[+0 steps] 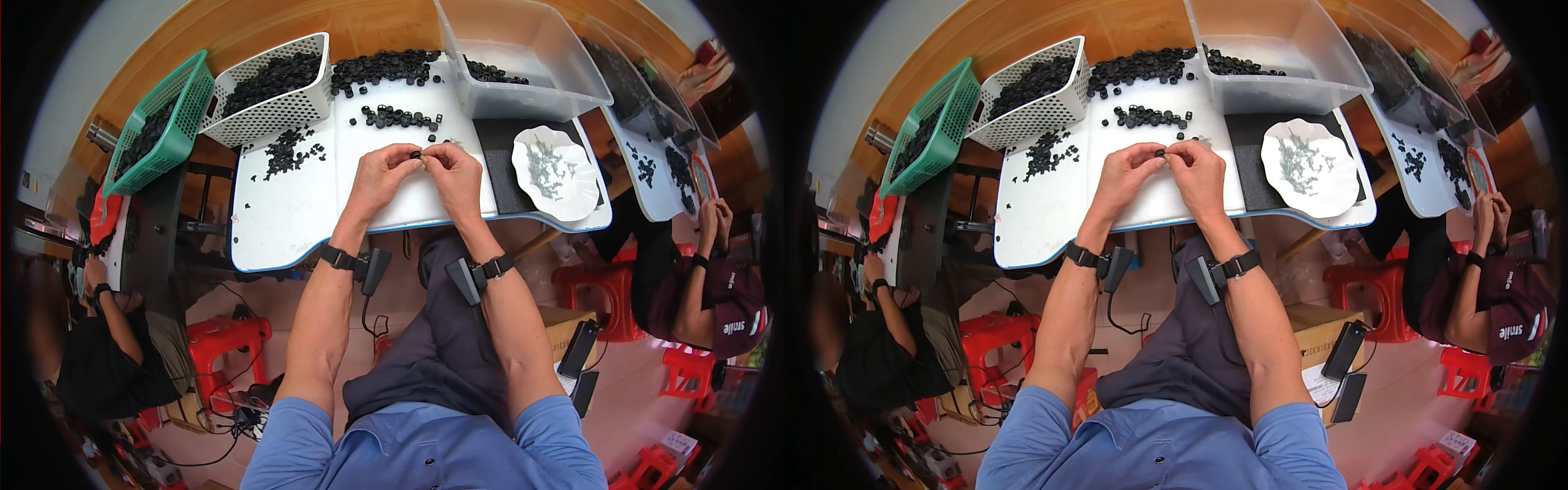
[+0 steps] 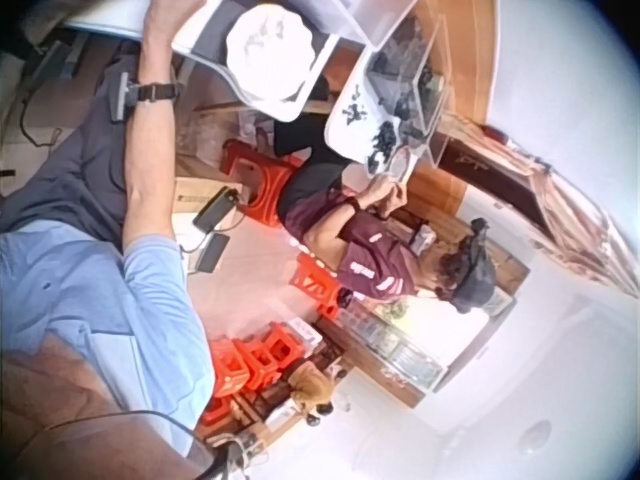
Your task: Assembling small black plastic components by inserting white plastic pins into housings.
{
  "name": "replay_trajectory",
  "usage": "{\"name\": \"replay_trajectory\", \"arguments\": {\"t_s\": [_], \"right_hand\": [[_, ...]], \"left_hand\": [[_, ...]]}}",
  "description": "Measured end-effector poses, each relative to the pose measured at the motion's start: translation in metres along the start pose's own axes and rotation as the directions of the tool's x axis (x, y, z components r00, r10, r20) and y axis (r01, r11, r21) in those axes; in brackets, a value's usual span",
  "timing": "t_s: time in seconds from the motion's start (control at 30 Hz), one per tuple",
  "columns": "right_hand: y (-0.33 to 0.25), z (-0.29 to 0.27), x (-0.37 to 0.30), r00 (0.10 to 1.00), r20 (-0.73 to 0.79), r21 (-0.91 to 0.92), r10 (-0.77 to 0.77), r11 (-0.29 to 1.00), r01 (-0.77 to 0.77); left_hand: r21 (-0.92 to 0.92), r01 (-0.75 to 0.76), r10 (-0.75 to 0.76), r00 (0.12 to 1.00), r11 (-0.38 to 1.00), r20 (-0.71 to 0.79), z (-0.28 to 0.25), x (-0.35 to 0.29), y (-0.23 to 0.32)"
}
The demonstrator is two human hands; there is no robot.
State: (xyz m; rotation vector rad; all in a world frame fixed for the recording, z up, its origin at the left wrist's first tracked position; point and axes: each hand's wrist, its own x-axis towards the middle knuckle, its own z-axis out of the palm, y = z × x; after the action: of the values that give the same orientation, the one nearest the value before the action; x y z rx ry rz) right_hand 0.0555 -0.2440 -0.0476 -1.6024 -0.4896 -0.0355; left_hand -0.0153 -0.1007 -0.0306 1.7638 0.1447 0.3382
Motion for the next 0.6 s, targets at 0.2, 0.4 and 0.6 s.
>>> {"name": "replay_trajectory", "arguments": {"t_s": [0.2, 0.4, 0.6], "right_hand": [[-0.001, -0.001, -0.001, 0.998, 0.026, -0.065, -0.051, 0.997, 0.052], [0.002, -0.008, 0.005, 0.998, 0.008, 0.264, 0.062, 0.962, -0.062], [0.000, -0.010, 0.003, 0.987, -0.137, 0.313, 0.080, 0.949, -0.033]], "left_hand": [[-0.048, 0.078, -0.076, 0.996, 0.996, 0.034, -0.003, 0.003, 0.002], [-0.068, 0.062, -0.060, 0.998, 0.996, 0.022, -0.002, 0.002, -0.006], [-0.047, 0.009, -0.011, 0.999, 0.999, -0.043, 0.002, 0.001, -0.004]]}}
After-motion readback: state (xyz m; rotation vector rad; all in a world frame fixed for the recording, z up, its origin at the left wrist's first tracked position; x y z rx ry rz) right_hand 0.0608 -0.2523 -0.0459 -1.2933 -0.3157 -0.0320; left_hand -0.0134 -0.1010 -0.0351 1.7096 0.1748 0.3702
